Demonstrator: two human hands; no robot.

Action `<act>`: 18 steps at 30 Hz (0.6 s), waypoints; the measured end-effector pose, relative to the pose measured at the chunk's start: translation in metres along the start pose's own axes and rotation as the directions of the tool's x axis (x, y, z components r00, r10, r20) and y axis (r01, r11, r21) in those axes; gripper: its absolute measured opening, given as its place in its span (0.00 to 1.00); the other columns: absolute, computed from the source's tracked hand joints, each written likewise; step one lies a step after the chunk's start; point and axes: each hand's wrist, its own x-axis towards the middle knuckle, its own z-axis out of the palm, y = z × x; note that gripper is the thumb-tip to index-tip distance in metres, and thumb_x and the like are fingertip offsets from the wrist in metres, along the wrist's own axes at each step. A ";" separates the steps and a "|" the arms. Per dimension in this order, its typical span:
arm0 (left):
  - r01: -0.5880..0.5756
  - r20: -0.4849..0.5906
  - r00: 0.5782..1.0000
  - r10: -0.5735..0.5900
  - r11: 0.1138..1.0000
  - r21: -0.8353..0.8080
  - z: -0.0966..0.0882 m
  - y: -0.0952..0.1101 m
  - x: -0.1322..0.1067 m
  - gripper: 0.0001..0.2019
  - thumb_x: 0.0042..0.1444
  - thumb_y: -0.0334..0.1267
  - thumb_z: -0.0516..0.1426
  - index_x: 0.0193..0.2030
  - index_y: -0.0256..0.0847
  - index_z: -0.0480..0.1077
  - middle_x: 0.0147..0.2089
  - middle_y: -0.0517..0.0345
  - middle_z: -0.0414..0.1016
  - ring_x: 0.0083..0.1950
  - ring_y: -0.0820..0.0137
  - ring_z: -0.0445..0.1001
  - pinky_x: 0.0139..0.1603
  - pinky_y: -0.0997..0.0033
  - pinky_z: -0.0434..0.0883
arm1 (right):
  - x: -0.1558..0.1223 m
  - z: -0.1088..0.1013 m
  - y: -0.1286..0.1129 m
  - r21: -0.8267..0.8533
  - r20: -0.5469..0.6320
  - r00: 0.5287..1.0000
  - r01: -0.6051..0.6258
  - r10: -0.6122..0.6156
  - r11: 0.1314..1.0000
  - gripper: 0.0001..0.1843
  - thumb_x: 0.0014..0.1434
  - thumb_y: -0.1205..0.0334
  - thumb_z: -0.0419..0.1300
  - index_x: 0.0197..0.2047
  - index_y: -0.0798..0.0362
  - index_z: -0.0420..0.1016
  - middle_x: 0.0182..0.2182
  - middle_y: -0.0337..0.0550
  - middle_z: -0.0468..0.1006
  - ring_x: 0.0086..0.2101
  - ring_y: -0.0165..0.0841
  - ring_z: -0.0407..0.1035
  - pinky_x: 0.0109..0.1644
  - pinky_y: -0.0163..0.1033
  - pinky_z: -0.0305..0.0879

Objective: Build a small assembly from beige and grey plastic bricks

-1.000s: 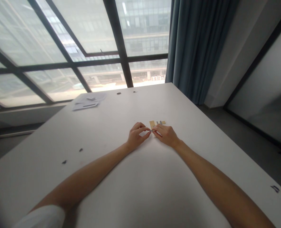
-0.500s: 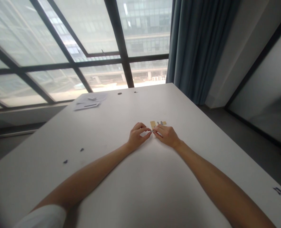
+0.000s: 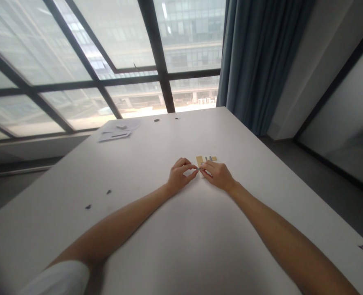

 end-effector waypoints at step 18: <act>-0.006 0.005 1.000 0.006 1.000 -0.010 0.002 -0.004 -0.001 0.05 0.59 0.37 0.62 0.41 0.43 0.79 0.35 0.55 0.73 0.39 0.69 0.70 0.41 0.68 0.71 | -0.001 0.001 0.002 -0.007 -0.019 1.000 0.007 -0.007 1.000 0.06 0.68 0.64 0.57 0.46 0.50 0.73 0.38 0.45 0.80 0.36 0.33 0.75 0.40 0.38 0.73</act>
